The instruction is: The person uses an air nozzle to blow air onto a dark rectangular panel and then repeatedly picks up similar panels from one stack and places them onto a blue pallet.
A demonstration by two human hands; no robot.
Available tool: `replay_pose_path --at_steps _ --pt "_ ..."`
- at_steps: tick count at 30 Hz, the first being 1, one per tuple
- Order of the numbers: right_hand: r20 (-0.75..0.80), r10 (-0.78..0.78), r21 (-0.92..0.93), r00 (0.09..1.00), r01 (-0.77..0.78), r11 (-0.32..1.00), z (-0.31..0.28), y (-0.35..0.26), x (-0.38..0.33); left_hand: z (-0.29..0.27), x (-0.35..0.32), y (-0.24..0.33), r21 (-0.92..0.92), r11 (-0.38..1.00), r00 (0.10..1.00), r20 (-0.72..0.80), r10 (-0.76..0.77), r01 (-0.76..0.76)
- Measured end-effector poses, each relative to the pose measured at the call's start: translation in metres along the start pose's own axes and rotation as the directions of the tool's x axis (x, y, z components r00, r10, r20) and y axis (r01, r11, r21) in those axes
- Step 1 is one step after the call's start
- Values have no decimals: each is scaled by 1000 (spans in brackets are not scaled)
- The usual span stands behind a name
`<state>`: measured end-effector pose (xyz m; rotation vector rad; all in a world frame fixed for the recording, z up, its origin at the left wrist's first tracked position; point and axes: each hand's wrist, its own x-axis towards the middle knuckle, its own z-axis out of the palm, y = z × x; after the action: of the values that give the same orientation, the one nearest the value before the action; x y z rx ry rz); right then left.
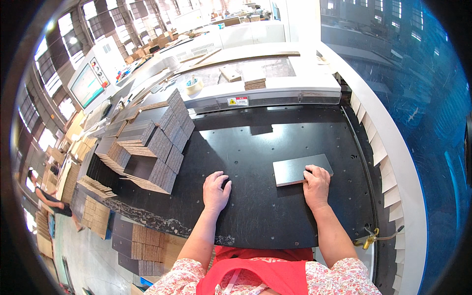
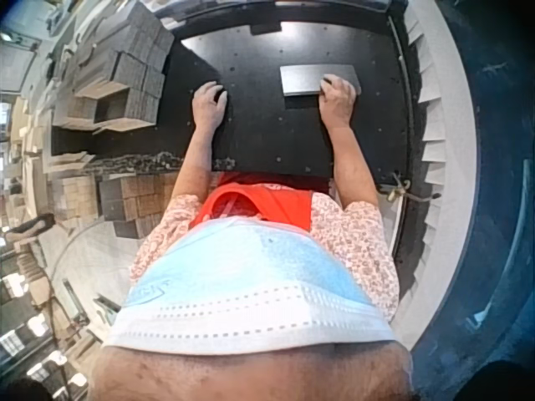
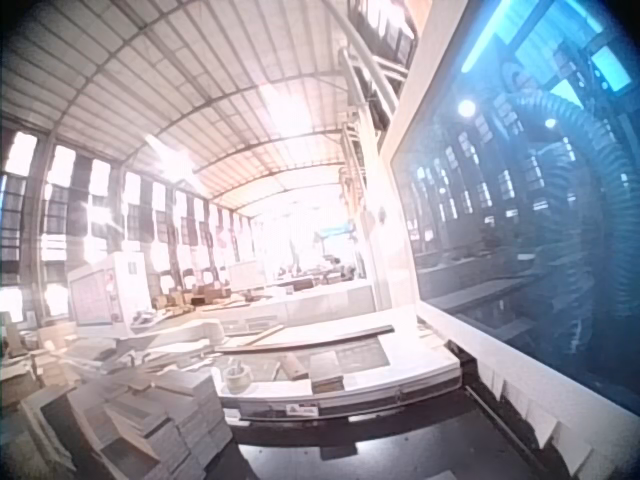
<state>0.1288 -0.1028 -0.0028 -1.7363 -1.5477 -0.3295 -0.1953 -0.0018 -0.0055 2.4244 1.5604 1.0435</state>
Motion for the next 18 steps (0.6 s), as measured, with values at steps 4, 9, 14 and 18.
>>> replay_pose_path --at_steps 4,9,14,18 --pt "-1 -7 14 1000 7 1000 1 2 -1 0 1 0 -11 1000 1000 1 8 -8" --pt "0 -14 12 1000 14 1000 -1 1 0 -1 1 2 -3 1000 1000 -14 19 -19" --pt "-4 -15 10 1000 15 1000 1 2 -1 -2 1 4 -4 1000 1000 -13 14 -14" --pt "0 -8 10 1000 8 1000 -2 0 0 -2 1 4 -3 1000 1000 -15 15 -15"
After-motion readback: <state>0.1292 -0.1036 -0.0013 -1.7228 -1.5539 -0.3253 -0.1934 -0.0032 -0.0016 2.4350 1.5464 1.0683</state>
